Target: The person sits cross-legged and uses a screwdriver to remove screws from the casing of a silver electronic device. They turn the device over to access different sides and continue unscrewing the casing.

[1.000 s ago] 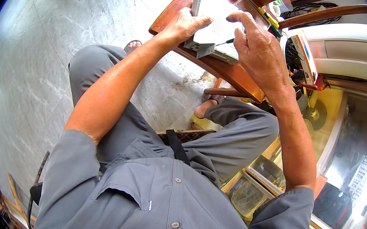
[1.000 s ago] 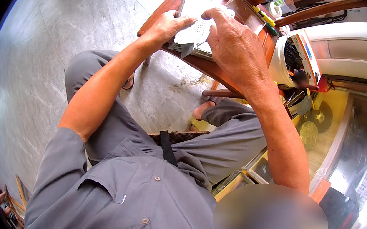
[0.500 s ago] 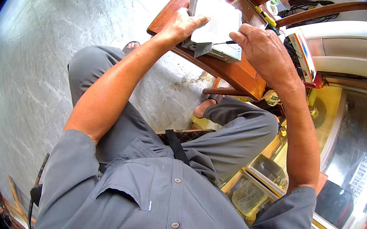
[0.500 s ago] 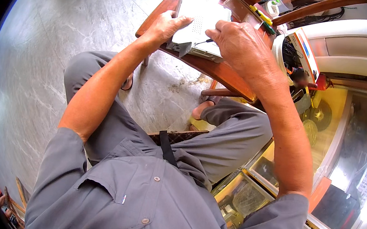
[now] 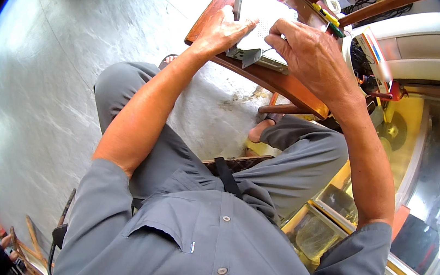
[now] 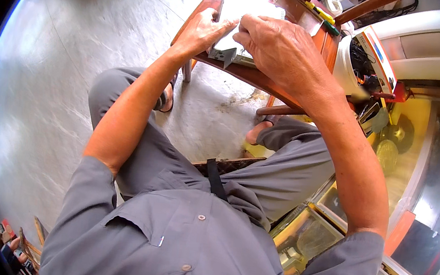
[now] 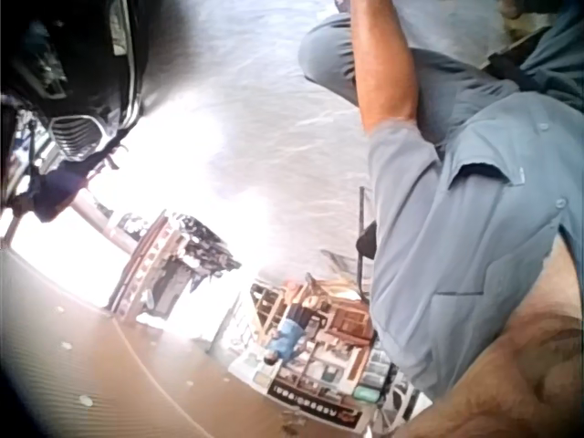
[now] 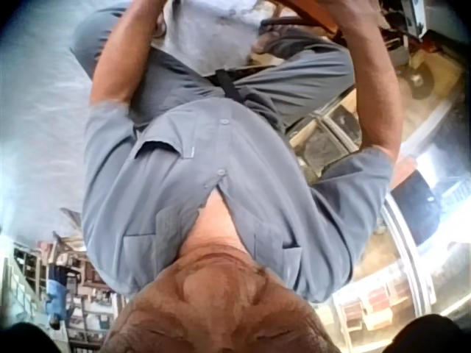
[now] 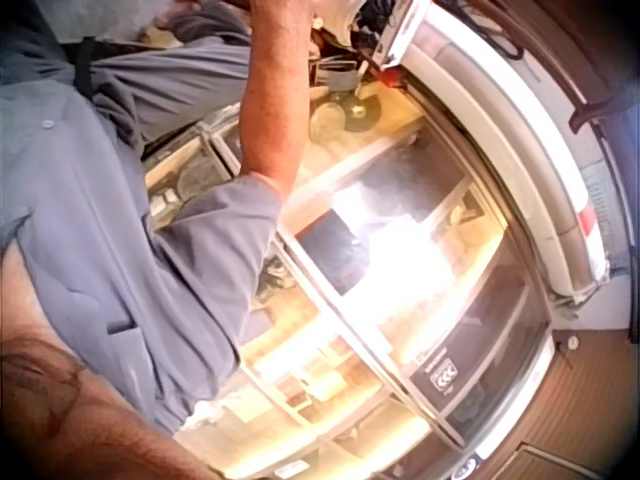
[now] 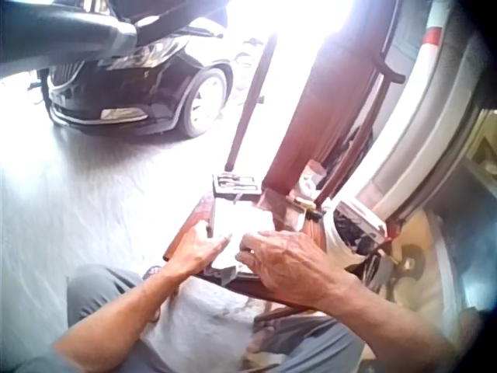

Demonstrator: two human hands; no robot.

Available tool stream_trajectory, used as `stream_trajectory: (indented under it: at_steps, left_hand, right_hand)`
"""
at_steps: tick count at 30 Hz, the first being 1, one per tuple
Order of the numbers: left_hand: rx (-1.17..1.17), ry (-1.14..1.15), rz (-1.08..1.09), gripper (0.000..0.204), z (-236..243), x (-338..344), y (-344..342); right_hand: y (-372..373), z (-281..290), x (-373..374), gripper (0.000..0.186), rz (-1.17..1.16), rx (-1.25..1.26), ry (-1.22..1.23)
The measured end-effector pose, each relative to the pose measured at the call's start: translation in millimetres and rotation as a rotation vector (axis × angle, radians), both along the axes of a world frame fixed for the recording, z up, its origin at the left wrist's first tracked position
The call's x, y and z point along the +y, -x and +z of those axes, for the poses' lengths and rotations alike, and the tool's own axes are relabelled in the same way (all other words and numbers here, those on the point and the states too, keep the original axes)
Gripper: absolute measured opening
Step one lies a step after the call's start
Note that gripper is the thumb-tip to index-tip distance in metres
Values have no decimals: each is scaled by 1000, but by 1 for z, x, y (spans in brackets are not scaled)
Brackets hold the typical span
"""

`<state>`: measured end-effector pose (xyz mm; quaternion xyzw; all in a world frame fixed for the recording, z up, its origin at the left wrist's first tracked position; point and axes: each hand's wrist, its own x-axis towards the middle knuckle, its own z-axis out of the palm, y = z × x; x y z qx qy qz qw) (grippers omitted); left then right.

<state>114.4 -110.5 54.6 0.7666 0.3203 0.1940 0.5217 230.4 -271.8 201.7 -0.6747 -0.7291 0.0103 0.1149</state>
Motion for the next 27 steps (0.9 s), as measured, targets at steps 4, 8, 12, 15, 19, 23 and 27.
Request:
stream_trajectory:
  at_steps: [4, 8, 12, 15, 19, 23, 27]
  left_hand:
    - [86, -136, -9, 68, 1, 1, 2]
    - [130, -469, 6, 71, 0, 3, 11]
    - [145, -328, -72, 65, 15, 4, 19]
    - [-52, -460, -56, 47, 20, -4, 26]
    - [-130, -366, -187, 29, 34, -17, 27]
    - [-123, -250, -257, 28, 37, -31, 27]
    - [86, -558, -192, 38, 50, -57, 25]
  right_hand:
    - [-4, -9, 0, 19, -28, -16, -80]
    - [-9, -25, 6, 16, -96, -54, -15]
    - [-11, -35, 10, 15, -73, -1, -95]
    - [-6, -34, 11, 17, -118, 17, -84]
    - [-11, -38, 12, 23, -115, 35, -94]
    - [-10, -34, 16, 26, -172, 48, -63]
    - [-15, -39, 18, 26, -181, 77, -126]
